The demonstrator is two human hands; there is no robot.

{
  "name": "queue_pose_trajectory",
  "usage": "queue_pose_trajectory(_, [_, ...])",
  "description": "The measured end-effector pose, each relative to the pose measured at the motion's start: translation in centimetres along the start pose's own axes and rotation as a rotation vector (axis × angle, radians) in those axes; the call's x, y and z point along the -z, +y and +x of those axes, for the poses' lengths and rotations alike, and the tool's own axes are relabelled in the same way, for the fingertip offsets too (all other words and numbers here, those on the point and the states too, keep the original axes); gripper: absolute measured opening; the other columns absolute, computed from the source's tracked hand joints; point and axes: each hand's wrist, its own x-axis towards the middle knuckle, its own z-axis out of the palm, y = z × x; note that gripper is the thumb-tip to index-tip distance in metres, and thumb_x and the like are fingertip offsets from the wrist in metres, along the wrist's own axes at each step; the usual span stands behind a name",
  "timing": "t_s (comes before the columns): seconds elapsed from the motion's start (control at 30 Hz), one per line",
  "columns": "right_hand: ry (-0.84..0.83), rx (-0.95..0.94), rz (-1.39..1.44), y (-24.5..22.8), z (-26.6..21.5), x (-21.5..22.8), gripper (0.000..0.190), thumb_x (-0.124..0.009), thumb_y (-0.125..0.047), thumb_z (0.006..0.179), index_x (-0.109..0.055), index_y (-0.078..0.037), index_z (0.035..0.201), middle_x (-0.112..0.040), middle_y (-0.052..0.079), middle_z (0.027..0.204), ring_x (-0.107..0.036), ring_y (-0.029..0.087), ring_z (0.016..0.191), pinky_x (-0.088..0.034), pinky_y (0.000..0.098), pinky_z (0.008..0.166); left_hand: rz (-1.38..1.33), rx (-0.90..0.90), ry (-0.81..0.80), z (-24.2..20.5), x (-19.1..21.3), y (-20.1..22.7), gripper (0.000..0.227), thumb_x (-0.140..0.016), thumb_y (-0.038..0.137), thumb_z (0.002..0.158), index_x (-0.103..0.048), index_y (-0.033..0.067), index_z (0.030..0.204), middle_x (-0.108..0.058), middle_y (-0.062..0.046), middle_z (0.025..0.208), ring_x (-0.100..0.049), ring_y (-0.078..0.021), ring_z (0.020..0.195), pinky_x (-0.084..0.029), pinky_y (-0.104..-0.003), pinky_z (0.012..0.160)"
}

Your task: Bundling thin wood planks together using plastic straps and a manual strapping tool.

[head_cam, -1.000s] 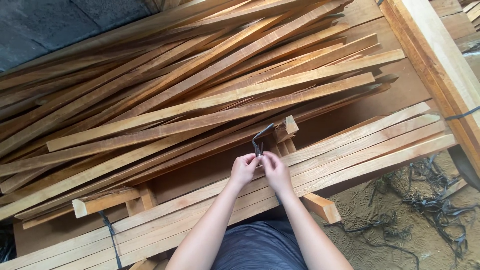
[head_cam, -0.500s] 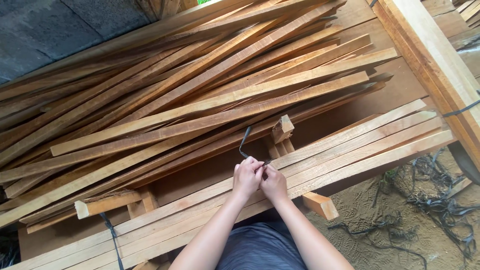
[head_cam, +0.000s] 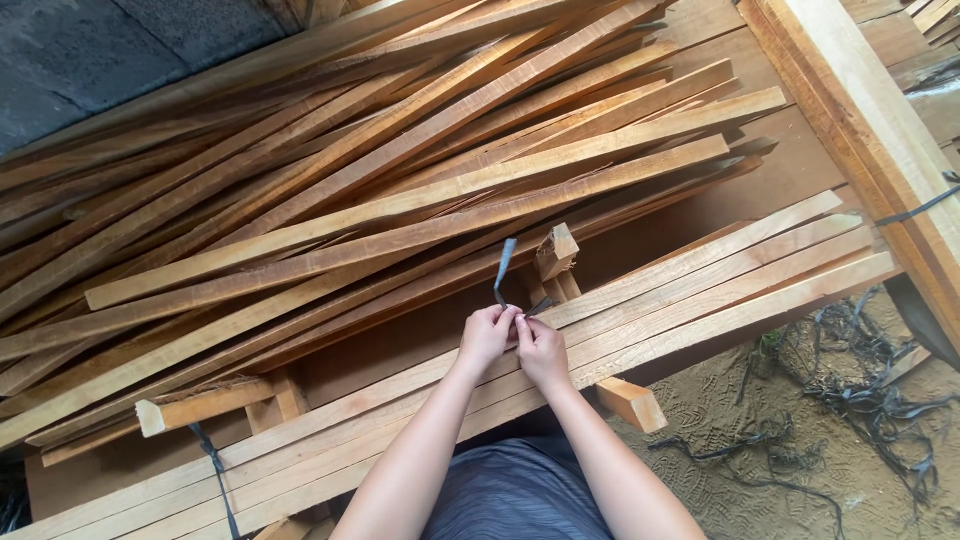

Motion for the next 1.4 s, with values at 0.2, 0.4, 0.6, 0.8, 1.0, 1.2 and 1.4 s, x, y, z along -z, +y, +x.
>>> queue_pose_trajectory(0.2, [0.132,-0.214,0.333,0.9,0.0,-1.0,0.024,-0.06,-0.015,0.102,-0.081,-0.005,0.099,-0.079,0.017,0.081,-0.076,0.018,0.068,-0.063,0.0282,0.057,-0.054,-0.022,0.039,0.7,-0.7,-1.8,0.021,-0.064,0.034,0.097,-0.082,0.0241,0.098,-0.078,-0.001,0.074,-0.077,-0.0178,0.086,-0.059,-0.035,0.077])
queue_pose_trajectory(0.4, [0.09,-0.248,0.375,2.1,0.8,-1.0,0.019,-0.065,-0.018,0.102,-0.078,-0.005,0.098,-0.079,0.017,0.085,-0.077,0.02,0.07,-0.064,0.0282,0.057,-0.043,-0.106,-0.114,1.0,0.3,-2.0,0.023,-0.072,0.033,0.089,-0.082,0.021,0.106,-0.08,-0.009,0.101,-0.072,-0.0332,0.109,-0.056,-0.043,0.091])
queue_pose_trajectory(0.6, [0.081,-0.207,0.441,3.3,-0.2,-1.1,0.035,-0.074,-0.012,0.095,-0.049,-0.002,0.118,-0.074,0.016,0.09,-0.075,0.016,0.073,-0.063,0.023,0.064,-0.044,-0.111,-0.122,2.4,-0.7,-3.8,0.02,-0.071,0.03,0.09,-0.081,0.0221,0.105,-0.08,-0.008,0.099,-0.072,-0.0304,0.107,-0.055,-0.043,0.093])
queue_pose_trajectory(0.8, [0.117,0.45,-0.223,2.3,-0.9,0.4,0.04,-0.063,0.004,0.092,-0.072,-0.009,0.128,-0.075,0.011,0.109,-0.073,0.025,0.101,-0.062,0.0354,0.083,-0.041,-0.162,-0.14,2.3,-0.4,-4.2,0.019,-0.07,0.03,0.092,-0.081,0.021,0.103,-0.079,-0.008,0.101,-0.072,-0.0305,0.109,-0.054,-0.043,0.093])
queue_pose_trajectory(1.0, [-0.077,0.479,-0.543,4.4,1.2,1.0,0.031,-0.059,0.0,0.085,-0.075,-0.01,0.11,-0.065,0.007,0.094,-0.068,0.025,0.096,-0.059,0.0356,0.083,-0.048,-0.198,-0.137,1.3,0.2,-3.9,0.017,-0.071,0.029,0.092,-0.081,0.0187,0.102,-0.079,-0.008,0.105,-0.071,-0.0296,0.111,-0.054,-0.043,0.095])
queue_pose_trajectory(1.2, [-0.186,0.244,-0.643,3.5,1.6,0.5,0.018,-0.058,-0.006,0.082,-0.075,-0.009,0.085,-0.064,0.011,0.088,-0.068,0.029,0.093,-0.058,0.0396,0.082,-0.044,-0.198,-0.103,0.5,1.0,-3.7,0.019,-0.069,0.031,0.096,-0.081,0.0188,0.104,-0.079,-0.007,0.103,-0.072,-0.0295,0.108,-0.055,-0.042,0.091])
queue_pose_trajectory(1.4, [-0.505,0.009,-0.534,-2.1,1.7,2.8,0.026,-0.062,-0.011,0.083,-0.082,-0.011,0.099,-0.074,0.018,0.103,-0.067,0.041,0.109,-0.054,0.0486,0.098,0.051,-0.147,-0.087,-0.1,1.8,-2.6,0.024,-0.067,0.04,0.097,-0.081,0.0217,0.104,-0.079,-0.004,0.101,-0.072,-0.0297,0.107,-0.056,-0.044,0.089])
